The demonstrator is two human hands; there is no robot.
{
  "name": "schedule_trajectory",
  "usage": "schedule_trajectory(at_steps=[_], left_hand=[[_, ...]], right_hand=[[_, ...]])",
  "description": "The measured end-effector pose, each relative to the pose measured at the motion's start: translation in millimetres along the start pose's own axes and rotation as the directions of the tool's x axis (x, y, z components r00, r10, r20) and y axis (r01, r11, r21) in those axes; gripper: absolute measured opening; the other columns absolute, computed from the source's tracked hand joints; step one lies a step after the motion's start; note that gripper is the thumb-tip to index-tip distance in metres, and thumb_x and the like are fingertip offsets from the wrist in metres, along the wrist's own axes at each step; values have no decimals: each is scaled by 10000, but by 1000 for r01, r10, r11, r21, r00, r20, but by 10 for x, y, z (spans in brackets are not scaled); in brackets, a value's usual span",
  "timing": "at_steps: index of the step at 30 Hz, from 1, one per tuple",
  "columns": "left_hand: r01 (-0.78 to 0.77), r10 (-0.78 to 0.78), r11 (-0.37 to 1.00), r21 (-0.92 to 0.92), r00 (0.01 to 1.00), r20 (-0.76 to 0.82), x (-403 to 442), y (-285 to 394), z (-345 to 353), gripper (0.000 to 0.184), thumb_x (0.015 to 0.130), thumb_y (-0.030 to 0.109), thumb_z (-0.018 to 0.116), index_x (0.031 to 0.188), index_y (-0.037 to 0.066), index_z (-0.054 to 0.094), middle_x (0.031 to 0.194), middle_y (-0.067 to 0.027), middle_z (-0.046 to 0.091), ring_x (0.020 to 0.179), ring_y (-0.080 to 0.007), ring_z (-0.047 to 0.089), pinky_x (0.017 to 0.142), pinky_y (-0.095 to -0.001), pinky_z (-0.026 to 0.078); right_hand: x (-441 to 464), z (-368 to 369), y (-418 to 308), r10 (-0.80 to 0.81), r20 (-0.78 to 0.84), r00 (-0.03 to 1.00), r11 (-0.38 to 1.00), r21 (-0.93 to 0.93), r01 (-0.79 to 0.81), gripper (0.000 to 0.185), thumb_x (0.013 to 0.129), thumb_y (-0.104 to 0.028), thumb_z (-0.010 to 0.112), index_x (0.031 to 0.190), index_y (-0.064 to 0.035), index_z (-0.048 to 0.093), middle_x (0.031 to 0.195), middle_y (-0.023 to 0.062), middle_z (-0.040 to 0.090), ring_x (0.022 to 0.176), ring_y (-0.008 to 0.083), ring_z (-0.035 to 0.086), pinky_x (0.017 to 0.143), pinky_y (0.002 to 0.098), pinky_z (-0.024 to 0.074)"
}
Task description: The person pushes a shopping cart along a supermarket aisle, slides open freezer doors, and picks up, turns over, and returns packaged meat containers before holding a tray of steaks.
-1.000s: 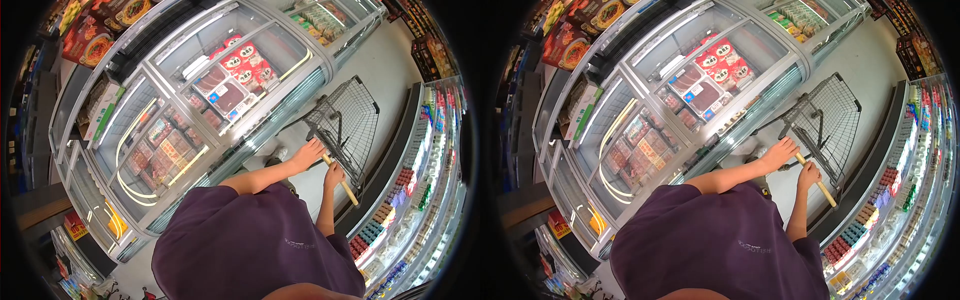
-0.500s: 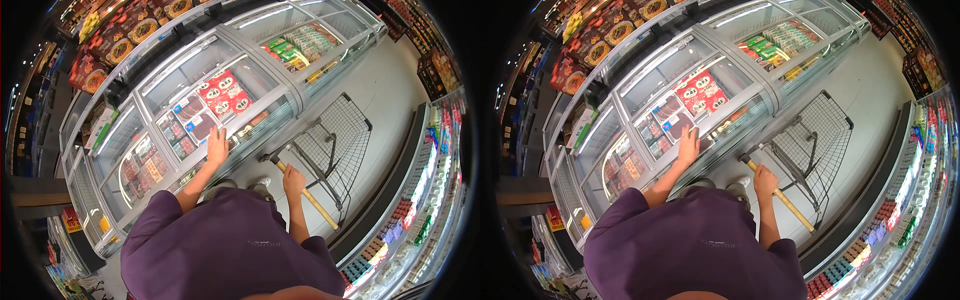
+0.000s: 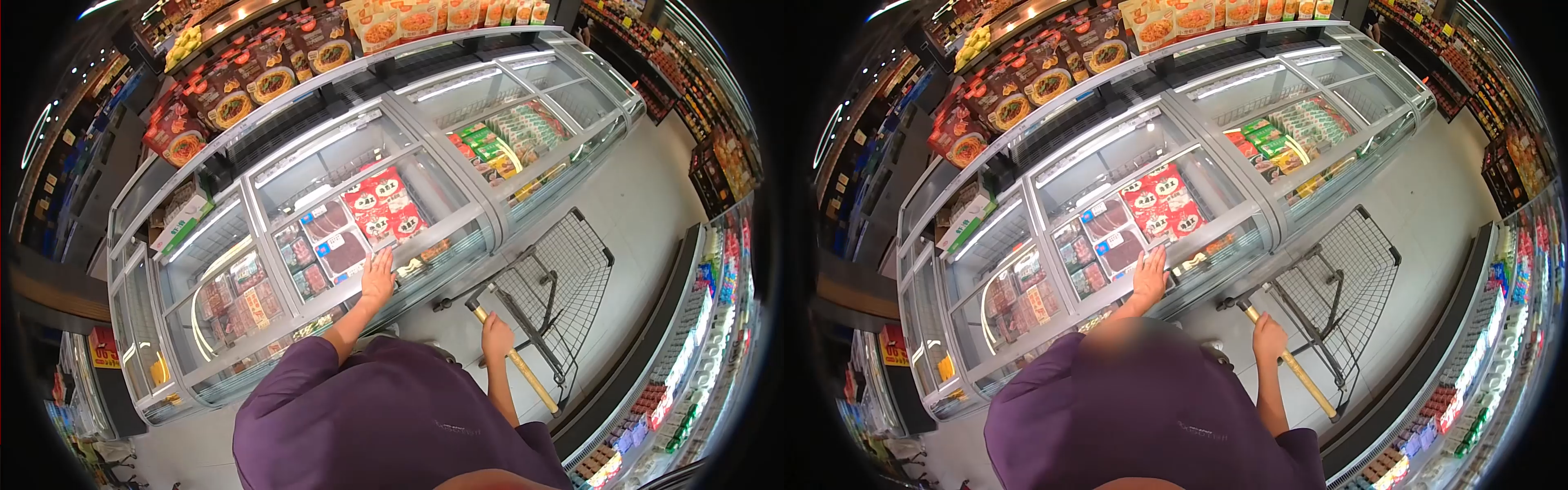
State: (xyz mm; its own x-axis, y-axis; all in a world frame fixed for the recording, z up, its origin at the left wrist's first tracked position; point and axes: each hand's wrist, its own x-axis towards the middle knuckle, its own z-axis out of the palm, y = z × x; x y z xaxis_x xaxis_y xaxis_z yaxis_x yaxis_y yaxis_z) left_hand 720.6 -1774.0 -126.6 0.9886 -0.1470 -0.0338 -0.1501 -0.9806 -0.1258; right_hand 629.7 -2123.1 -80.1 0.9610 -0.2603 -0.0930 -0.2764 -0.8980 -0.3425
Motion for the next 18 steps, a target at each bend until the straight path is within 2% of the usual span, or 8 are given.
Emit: schedule_trajectory(at_steps=[2, 3, 7, 11, 14, 17, 18], left_hand=[[28, -28, 1000, -3, 999, -18, 49, 25, 39, 620, 991, 357, 470, 1519, 63, 330, 1632, -35, 206, 1497, -165, 175, 1229, -468, 78], [42, -47, 998, -53, 994, -96, 25, 42, -17, 582, 983, 331, 490, 1497, 83, 376, 1592, -12, 309, 1467, -149, 246, 1225, -471, 112], [48, -95, 977, -210, 970, -222, 22, 7, -72, 591, 932, 295, 566, 1472, 103, 418, 1512, 1, 441, 1408, -142, 352, 1214, -476, 168], [34, -97, 965, -262, 968, -232, 117, -173, -91, 569, 936, 294, 560, 1461, 112, 437, 1504, 6, 452, 1396, -128, 371, 1219, -472, 156], [17, -103, 951, -308, 959, -266, 298, -412, -155, 555, 945, 307, 543, 1455, 111, 446, 1491, 6, 469, 1389, -137, 387, 1223, -477, 142], [13, -91, 969, -245, 947, -308, 589, -729, 92, 519, 958, 322, 524, 1429, 109, 479, 1442, -12, 521, 1371, -146, 411, 1221, -490, 135], [18, -95, 971, -240, 944, -315, 660, -840, 78, 497, 967, 326, 516, 1413, 109, 499, 1432, -21, 531, 1366, -149, 417, 1217, -494, 140]], right_hand=[[42, -9, 35, 7, -8, 1000, 1000, 15, -6, 503, 1022, -366, 387, 792, -46, 700, 695, 218, 661, 644, 421, 651, 621, 534, 505], [62, -7, 48, 18, -6, 1000, 1000, 12, -18, 511, 1022, -371, 385, 781, -47, 699, 696, 219, 662, 643, 422, 652, 626, 536, 504], [125, 111, 169, 65, 0, 998, 997, -38, -65, 540, 1020, -387, 376, 749, -49, 698, 700, 218, 666, 650, 421, 655, 644, 537, 504], [203, 187, 287, 102, 58, 993, 993, -74, -98, 518, 1018, -346, 387, 772, -8, 695, 753, 228, 683, 679, 429, 659, 651, 528, 517], [197, 87, 140, 115, 27, 993, 993, -8, -115, 537, 1021, -378, 371, 797, -15, 697, 741, 237, 670, 722, 443, 655, 697, 546, 498], [187, 69, 33, 32, -53, 998, 991, 132, -25, 467, 1028, -322, 401, 827, 19, 649, 759, 270, 643, 745, 489, 619, 683, 554, 461], [164, 9, -54, -16, -68, 998, 992, 120, 24, 434, 1033, -291, 407, 827, 21, 626, 755, 267, 636, 731, 484, 611, 669, 548, 456]])
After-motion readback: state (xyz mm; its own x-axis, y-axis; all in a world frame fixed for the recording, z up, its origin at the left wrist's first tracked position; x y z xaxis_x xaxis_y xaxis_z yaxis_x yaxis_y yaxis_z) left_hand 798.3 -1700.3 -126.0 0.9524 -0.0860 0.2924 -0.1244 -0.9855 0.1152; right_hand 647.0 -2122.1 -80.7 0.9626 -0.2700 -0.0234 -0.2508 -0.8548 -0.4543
